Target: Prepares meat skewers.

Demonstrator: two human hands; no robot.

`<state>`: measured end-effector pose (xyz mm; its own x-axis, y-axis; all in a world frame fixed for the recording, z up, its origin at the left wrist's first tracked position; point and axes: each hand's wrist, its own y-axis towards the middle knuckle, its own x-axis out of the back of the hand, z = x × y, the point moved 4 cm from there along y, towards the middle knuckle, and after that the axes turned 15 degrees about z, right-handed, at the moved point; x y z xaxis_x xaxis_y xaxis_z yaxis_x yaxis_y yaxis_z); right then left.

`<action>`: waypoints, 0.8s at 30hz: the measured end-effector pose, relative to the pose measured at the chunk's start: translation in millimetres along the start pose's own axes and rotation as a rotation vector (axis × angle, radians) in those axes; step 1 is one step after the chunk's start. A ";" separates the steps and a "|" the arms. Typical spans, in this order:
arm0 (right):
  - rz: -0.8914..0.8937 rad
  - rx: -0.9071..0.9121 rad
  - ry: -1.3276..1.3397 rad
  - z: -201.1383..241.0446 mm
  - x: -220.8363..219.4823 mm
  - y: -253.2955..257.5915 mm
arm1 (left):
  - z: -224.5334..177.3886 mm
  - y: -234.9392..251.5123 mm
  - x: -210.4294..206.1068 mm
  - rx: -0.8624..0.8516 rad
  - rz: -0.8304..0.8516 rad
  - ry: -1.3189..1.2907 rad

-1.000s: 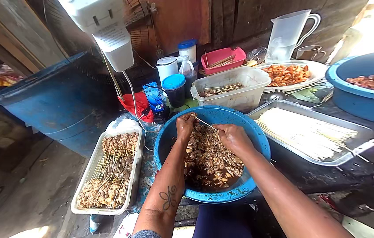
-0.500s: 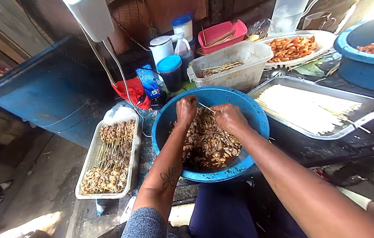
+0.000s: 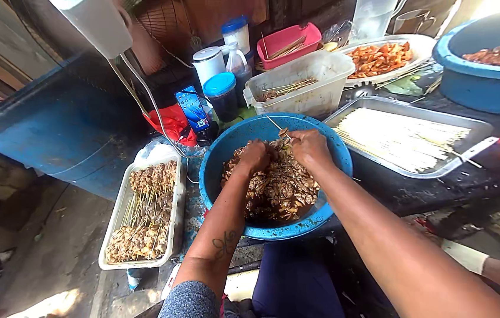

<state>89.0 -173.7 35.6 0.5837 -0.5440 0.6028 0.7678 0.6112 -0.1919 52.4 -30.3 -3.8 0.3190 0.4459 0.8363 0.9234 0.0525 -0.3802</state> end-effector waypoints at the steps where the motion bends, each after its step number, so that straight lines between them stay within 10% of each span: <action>1: 0.009 0.004 -0.001 -0.3 -0.8 -0.4 | 2.4 3.7 -4.8 0.066 0.073 0.075; 11: 0.104 0.044 -0.032 -3.3 -8.3 0.2 | 40.6 -2.4 5.2 -0.041 -0.342 -1.228; 19: 0.096 0.067 -0.033 -5.2 -10.1 2.7 | 44.5 -1.5 15.3 -0.134 -0.541 -1.008; 24: 0.101 0.084 -0.020 -5.3 -9.5 1.1 | 45.7 -0.8 12.5 -0.170 -0.549 -1.416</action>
<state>85.7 -170.9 25.5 0.6507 -0.4666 0.5991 0.6805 0.7085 -0.1872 45.9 16.1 -11.0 -0.4284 0.8721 -0.2365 0.9002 0.4346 -0.0279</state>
